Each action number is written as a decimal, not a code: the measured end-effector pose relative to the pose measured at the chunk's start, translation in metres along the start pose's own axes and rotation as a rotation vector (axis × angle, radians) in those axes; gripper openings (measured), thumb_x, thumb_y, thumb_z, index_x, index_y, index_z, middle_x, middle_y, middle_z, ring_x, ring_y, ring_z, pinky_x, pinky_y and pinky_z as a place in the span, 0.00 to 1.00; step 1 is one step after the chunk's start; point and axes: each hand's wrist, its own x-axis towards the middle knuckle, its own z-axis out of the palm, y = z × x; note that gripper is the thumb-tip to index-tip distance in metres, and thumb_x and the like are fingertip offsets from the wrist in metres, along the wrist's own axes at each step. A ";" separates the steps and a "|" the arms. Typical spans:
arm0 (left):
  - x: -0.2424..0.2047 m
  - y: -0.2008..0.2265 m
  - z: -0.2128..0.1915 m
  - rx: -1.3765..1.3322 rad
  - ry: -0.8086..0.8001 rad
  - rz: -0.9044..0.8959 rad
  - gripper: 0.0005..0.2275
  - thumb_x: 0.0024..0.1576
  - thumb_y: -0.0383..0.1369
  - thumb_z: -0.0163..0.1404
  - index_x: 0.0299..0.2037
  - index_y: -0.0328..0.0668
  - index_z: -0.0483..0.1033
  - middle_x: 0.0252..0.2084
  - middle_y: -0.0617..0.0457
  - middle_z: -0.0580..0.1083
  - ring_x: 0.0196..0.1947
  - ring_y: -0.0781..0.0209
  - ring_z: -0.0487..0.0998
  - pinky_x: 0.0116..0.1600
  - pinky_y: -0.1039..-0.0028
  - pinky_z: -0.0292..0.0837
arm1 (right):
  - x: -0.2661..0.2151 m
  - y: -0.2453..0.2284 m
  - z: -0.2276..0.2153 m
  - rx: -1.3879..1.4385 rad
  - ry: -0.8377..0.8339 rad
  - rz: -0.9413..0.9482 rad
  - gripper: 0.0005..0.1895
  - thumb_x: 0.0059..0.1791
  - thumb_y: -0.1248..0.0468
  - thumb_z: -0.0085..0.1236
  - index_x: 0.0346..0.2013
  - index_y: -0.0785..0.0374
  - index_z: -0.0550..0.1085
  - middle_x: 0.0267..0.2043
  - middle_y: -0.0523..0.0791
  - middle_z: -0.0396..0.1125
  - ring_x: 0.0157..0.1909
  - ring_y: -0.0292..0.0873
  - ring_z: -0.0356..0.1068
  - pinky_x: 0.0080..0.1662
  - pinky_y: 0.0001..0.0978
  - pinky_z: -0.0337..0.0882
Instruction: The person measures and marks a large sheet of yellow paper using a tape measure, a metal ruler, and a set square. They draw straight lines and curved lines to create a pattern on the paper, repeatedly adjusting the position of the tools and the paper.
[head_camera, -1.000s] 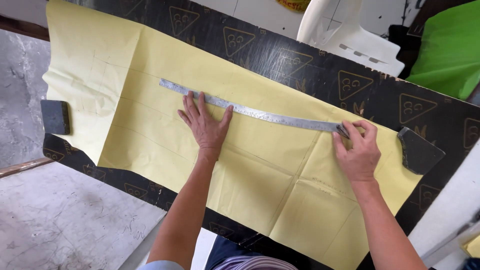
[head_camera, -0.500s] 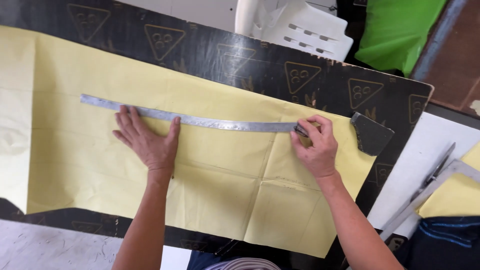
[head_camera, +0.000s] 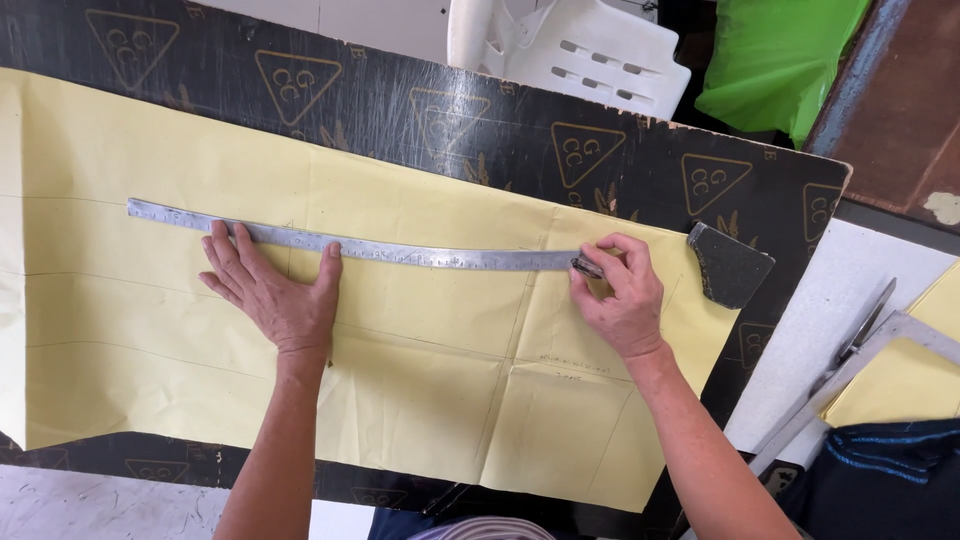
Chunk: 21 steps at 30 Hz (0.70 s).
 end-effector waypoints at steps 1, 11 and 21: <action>0.000 0.000 0.000 0.000 0.000 0.000 0.48 0.49 0.64 0.60 0.71 0.33 0.62 0.75 0.37 0.56 0.74 0.34 0.52 0.71 0.38 0.40 | -0.001 0.000 0.000 -0.001 -0.003 0.000 0.15 0.41 0.66 0.72 0.42 0.62 0.83 0.47 0.45 0.68 0.32 0.43 0.73 0.38 0.31 0.78; 0.001 0.001 -0.002 -0.011 0.005 0.007 0.48 0.50 0.64 0.61 0.70 0.31 0.62 0.74 0.36 0.56 0.74 0.34 0.52 0.71 0.38 0.40 | 0.001 0.001 0.001 0.004 -0.006 -0.003 0.17 0.39 0.70 0.71 0.43 0.62 0.84 0.47 0.45 0.68 0.31 0.43 0.73 0.34 0.30 0.77; 0.000 0.001 -0.003 -0.016 0.010 0.010 0.47 0.49 0.62 0.62 0.70 0.30 0.62 0.74 0.35 0.56 0.74 0.34 0.52 0.71 0.37 0.40 | 0.000 0.002 0.001 0.008 -0.009 -0.013 0.20 0.37 0.72 0.69 0.44 0.61 0.84 0.47 0.45 0.68 0.31 0.43 0.73 0.33 0.29 0.78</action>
